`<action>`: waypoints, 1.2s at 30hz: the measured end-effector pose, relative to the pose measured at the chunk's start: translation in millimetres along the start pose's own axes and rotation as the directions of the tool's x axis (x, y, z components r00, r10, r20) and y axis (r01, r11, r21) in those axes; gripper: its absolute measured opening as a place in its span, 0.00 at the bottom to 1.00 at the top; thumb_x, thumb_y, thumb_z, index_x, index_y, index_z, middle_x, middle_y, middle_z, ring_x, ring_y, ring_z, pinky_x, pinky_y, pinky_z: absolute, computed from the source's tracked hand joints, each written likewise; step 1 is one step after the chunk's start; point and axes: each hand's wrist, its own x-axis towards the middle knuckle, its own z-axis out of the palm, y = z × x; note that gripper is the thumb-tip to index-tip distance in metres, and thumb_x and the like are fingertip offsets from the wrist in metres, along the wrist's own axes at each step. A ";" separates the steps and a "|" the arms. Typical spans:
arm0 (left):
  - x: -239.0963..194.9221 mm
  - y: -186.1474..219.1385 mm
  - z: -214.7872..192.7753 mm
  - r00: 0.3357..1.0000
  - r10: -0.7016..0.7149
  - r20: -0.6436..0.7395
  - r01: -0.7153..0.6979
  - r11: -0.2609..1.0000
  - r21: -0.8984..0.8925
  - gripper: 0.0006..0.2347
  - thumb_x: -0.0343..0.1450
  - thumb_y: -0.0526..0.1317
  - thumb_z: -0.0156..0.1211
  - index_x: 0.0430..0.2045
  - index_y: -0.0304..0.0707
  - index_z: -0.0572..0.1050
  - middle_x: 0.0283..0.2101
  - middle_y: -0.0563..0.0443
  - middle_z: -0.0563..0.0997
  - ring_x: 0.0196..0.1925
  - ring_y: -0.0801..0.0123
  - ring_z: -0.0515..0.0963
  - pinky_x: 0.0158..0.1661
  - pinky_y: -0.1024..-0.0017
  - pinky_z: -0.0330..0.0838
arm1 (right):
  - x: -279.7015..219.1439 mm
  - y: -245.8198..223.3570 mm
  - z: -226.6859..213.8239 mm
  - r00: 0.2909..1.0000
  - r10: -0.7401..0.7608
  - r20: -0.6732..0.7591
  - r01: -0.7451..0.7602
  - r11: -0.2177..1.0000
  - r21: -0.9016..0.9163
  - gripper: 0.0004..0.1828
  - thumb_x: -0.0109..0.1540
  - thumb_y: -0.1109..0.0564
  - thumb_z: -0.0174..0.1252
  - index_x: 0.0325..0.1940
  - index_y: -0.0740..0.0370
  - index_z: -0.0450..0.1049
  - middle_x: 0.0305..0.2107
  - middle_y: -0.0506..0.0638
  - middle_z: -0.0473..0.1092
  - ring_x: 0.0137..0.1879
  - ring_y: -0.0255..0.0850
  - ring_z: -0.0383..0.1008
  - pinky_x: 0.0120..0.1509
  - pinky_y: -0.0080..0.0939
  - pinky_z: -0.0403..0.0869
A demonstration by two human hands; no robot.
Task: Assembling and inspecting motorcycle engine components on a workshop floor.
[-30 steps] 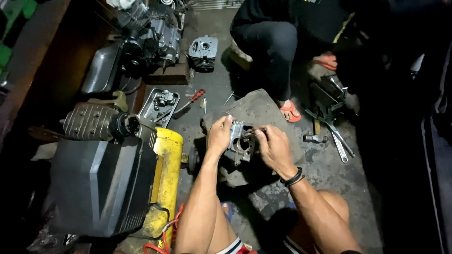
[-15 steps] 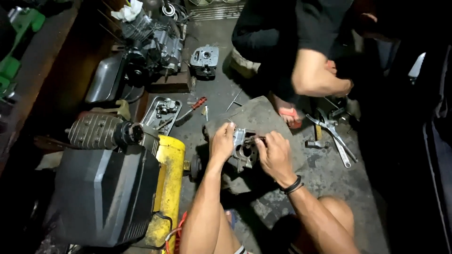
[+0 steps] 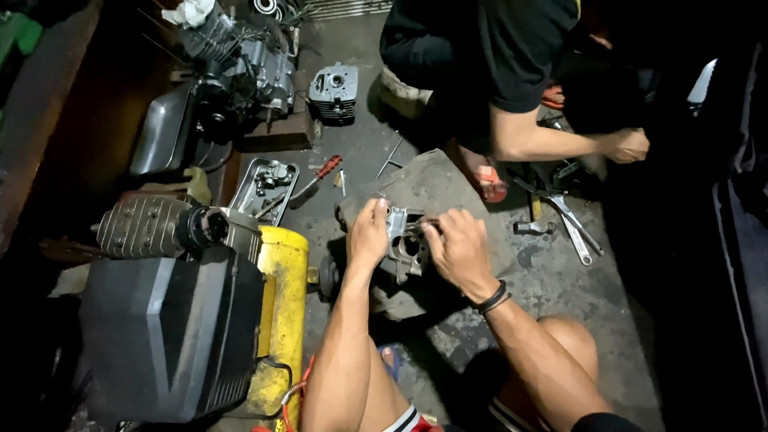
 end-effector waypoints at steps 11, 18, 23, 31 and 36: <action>-2.1 3.9 -2.2 0.998 -0.055 0.021 0.055 0.998 0.019 0.18 0.77 0.55 0.39 0.42 0.51 0.79 0.43 0.37 0.83 0.55 0.38 0.78 0.55 0.47 0.70 | -1.0 3.2 -4.4 0.999 -0.039 0.025 0.038 0.998 0.040 0.09 0.68 0.48 0.57 0.41 0.52 0.78 0.24 0.46 0.64 0.34 0.48 0.70 0.40 0.47 0.67; -3.3 10.7 -5.6 0.996 -0.083 0.021 0.084 0.996 -0.005 0.19 0.76 0.56 0.41 0.44 0.52 0.79 0.45 0.35 0.83 0.57 0.38 0.77 0.56 0.47 0.70 | 0.1 8.6 3.6 0.999 -0.040 0.029 0.039 0.999 0.030 0.10 0.68 0.47 0.57 0.43 0.53 0.79 0.24 0.46 0.66 0.35 0.47 0.72 0.41 0.47 0.69; -1.9 7.5 -4.8 0.996 -0.089 0.016 0.088 0.996 0.023 0.19 0.75 0.59 0.43 0.45 0.54 0.80 0.44 0.38 0.84 0.56 0.39 0.77 0.57 0.47 0.70 | 1.5 6.3 -2.5 0.998 -0.052 -0.038 0.050 0.997 -0.052 0.14 0.68 0.46 0.56 0.32 0.54 0.73 0.23 0.45 0.62 0.34 0.47 0.69 0.45 0.46 0.65; -1.5 7.0 -4.8 0.997 -0.079 -0.001 0.079 0.997 0.015 0.19 0.75 0.59 0.43 0.45 0.53 0.80 0.42 0.40 0.85 0.55 0.38 0.78 0.56 0.46 0.71 | 0.9 3.4 -5.4 0.994 -0.083 -0.075 0.076 0.993 -0.092 0.15 0.69 0.45 0.55 0.32 0.53 0.72 0.24 0.44 0.62 0.35 0.45 0.69 0.47 0.44 0.63; -2.0 8.2 -2.5 0.999 -0.051 -0.013 0.051 0.999 0.007 0.19 0.76 0.58 0.44 0.44 0.51 0.80 0.43 0.36 0.84 0.55 0.37 0.78 0.55 0.46 0.71 | 0.0 1.4 -8.9 0.997 -0.065 -0.037 0.061 0.994 -0.094 0.18 0.69 0.44 0.54 0.28 0.53 0.67 0.23 0.46 0.61 0.35 0.47 0.69 0.47 0.45 0.63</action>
